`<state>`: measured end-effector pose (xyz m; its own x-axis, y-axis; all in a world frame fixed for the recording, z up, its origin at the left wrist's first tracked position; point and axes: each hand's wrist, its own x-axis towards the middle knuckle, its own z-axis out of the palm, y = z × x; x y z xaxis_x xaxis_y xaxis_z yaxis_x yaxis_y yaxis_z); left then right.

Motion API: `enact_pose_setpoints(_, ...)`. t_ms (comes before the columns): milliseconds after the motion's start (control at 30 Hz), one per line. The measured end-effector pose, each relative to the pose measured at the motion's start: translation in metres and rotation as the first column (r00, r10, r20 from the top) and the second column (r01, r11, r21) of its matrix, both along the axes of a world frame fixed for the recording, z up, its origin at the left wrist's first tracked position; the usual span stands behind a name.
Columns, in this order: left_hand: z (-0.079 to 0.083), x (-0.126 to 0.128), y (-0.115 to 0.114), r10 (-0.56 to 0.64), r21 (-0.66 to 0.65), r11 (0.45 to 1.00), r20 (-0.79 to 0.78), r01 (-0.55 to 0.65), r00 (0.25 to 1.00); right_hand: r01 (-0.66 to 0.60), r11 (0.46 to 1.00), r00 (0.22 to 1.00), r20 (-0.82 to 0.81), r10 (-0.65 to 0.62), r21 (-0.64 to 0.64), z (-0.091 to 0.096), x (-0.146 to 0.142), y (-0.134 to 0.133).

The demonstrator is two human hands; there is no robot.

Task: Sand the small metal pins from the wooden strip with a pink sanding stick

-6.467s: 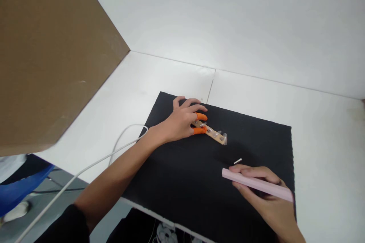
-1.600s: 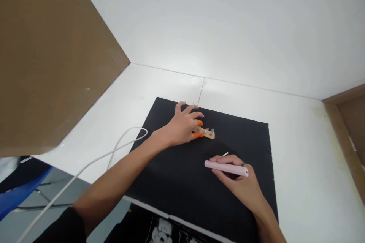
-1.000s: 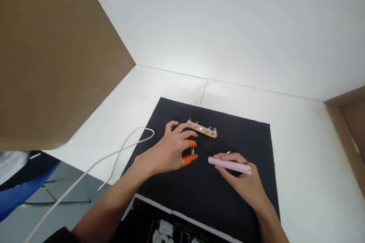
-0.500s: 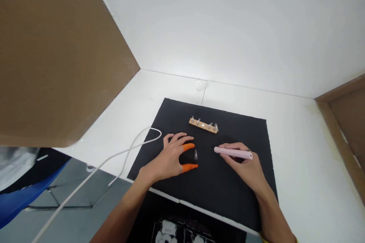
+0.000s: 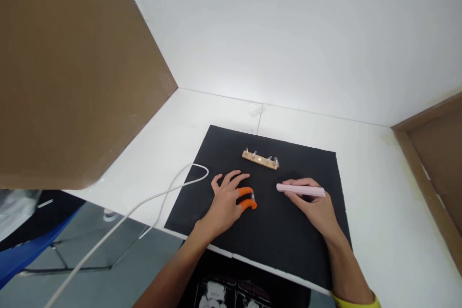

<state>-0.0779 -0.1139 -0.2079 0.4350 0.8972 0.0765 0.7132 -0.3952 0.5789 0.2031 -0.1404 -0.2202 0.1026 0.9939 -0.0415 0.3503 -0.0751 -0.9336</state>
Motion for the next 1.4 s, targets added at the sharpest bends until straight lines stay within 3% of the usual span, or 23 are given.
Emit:
enact_pose_setpoints(500, -0.011, 0.006, -0.004, 0.063, 0.105, 0.992, 0.075, -0.071, 0.995, 0.075, 0.997, 0.996, -0.039, -0.076, -0.019, 0.012, -0.006, 0.005)
enact_pose_setpoints(833, -0.004, 0.007, -0.003, 0.085, 0.051, 0.994, 0.136, -0.092, 0.987, 0.065, 0.998, 0.987, -0.146, -0.063, 0.006, 0.022, -0.010, 0.010)
enact_pose_setpoints(1000, 0.014, 0.010, -0.006, 0.124, -0.025, 0.992, 0.221, -0.122, 0.967, 0.071, 0.995, 0.968, -0.246, -0.053, 0.066, 0.032, -0.024, 0.005)
enact_pose_setpoints(1133, 0.039, 0.014, -0.010, 0.103, -0.045, 0.995, 0.325, -0.093, 0.940, 0.083, 0.981, 0.949, -0.315, -0.024, 0.177, 0.057, -0.047, -0.017)
enact_pose_setpoints(1300, 0.071, 0.014, -0.015, 0.099, -0.019, 0.995, 0.462, -0.102, 0.881, 0.089, 0.935, 0.941, -0.337, 0.033, 0.342, 0.090, -0.066, -0.051)
enact_pose_setpoints(1400, 0.087, 0.014, -0.019, 0.078, -0.005, 0.996, 0.512, -0.088, 0.855, 0.209, 0.884, 0.931, -0.361, -0.050, 0.418, 0.103, -0.069, -0.061)
